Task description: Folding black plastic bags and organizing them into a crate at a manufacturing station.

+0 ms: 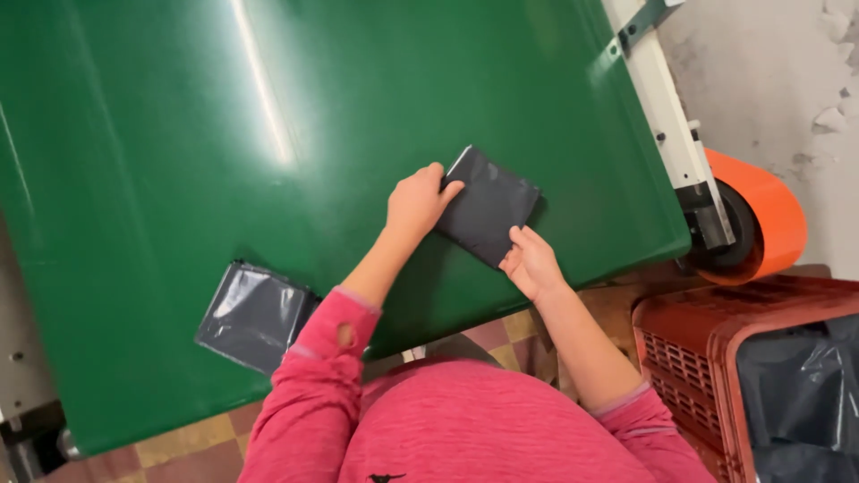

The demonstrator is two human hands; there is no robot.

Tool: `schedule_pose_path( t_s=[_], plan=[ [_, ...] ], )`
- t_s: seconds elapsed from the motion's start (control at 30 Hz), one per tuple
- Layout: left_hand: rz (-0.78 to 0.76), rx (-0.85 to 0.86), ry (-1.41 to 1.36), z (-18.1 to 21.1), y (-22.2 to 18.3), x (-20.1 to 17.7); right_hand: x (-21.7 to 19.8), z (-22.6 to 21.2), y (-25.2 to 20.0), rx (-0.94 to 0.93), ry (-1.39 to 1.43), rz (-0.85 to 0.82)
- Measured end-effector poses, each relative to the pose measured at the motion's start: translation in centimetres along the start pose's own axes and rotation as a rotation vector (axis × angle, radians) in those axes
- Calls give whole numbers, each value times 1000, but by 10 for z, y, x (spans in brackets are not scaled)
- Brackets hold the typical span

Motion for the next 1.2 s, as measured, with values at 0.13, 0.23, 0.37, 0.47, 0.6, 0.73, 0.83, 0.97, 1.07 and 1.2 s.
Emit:
schedule_pose_path(
  t_s=[0.13,0.23,0.37,0.47,0.6,0.73,0.83,0.97,1.07,1.2],
  plan=[
    [222,80,131,26,-1,-1,29,-17,-17,32,3,103],
    [373,121,50,32,-16,-11,33,-5,-29,-37,10,97],
    [317,319,-115,14,-73,-51,55,10,-38,-440,-257,83],
    [371,438,-229,-13,-143,-122,134,25,-74,-624,-355,-29],
    [356,202,-383,-90,-230,-227,221,91,-83,-564,-407,-297],
    [378,64,-324,-199,-267,-237,289,178,-90,-487,-571,-313],
    [351,-18,-228,-255,-276,-206,297,223,-78,-407,-589,-308],
    [427,53,-82,-284,-271,-162,296,242,-67,-472,-727,-234],
    [461,90,51,-275,-267,-159,297,242,-65,-530,-771,-200],
    [477,102,174,-251,-269,-167,289,240,-73,-636,-861,-161]
  ],
)
Point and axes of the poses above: each hand's wrist, its own y-axis towards the middle knuckle, its own x-axis out of the palm, z = x × y, the point moved 3 cm from there along y, towards the middle knuckle, and after that the axes turned 1 degree about -z, right-handed, at the moved point
